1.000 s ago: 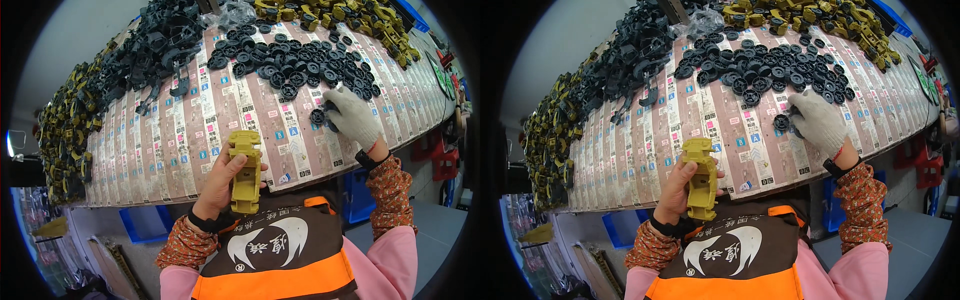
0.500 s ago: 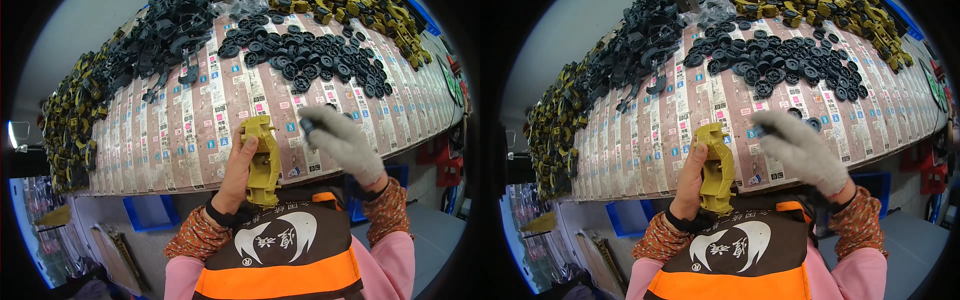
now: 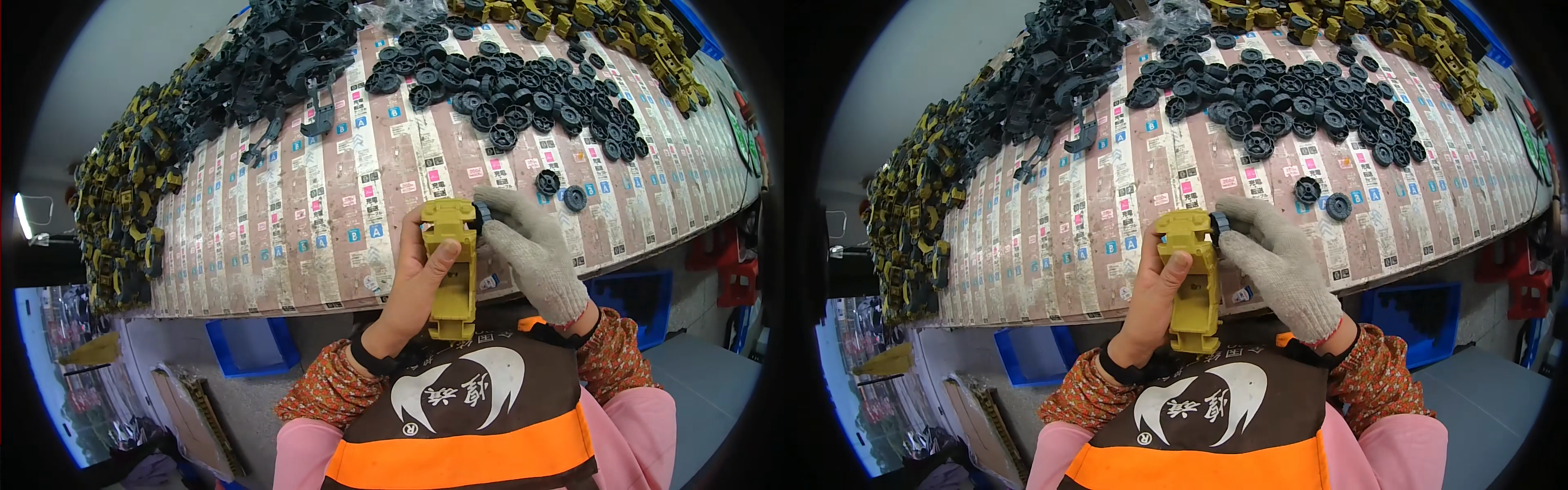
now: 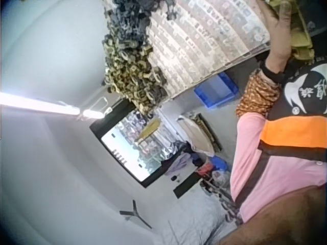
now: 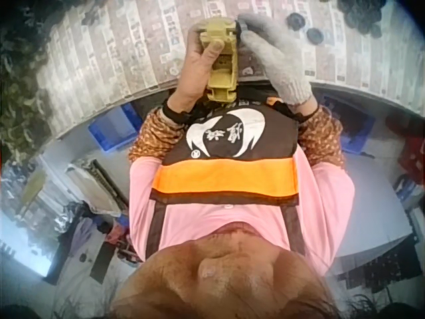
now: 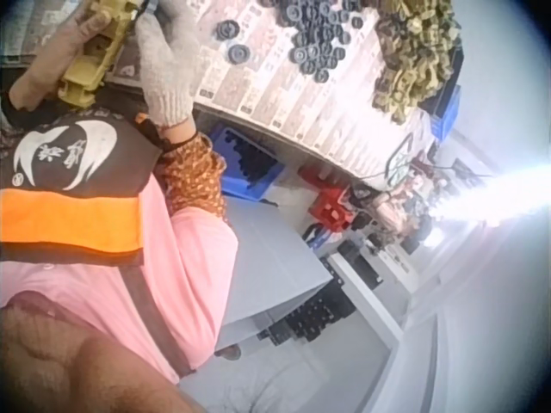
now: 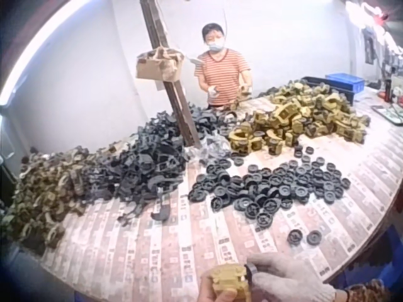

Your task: The person sits at a table and repeatedly picks up yellow plastic frames and black circular components. They insert the black components into the yellow frames by hand, then place the assembled units onto a pile on the table. The process is repetitive and involves handling multiple identical parts.

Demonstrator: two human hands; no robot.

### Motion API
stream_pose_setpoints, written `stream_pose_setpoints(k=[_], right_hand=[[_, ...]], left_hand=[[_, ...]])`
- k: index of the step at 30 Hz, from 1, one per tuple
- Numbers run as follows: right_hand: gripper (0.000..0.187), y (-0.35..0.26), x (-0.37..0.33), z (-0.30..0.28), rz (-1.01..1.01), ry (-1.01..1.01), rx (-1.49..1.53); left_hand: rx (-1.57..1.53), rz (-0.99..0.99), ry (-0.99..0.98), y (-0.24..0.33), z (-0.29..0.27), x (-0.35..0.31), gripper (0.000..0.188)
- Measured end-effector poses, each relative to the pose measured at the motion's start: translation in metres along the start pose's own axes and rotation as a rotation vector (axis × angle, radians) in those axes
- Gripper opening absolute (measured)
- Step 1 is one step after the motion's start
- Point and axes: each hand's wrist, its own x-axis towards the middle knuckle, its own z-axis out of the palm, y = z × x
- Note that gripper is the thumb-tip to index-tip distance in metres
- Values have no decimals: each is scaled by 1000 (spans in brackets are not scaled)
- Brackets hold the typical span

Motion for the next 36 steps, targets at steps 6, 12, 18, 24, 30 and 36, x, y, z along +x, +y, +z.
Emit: stream_pose_setpoints(k=[6,12,18,24,30,36], right_hand=[[43,7,-9,1,-118,68,-348],[37,8,-18,-4,-446,40,-816],[30,-7,-16,-8,-347,12,-821],[23,-19,9,-33,-371,61,-987],[19,-40,43,-89,-506,207,-1646],[16,-31,37,-78,-486,169,-1549]], left_hand=[[315,155,-60,-5,-2,2,63],[477,178,-202,-7,-5,2,72],[478,148,-265,-8,-6,2,74],[244,11,-209,0,-8,11,69],[-110,-58,104,11,-23,15,60],[-269,-43,176,16,-27,16,43]])
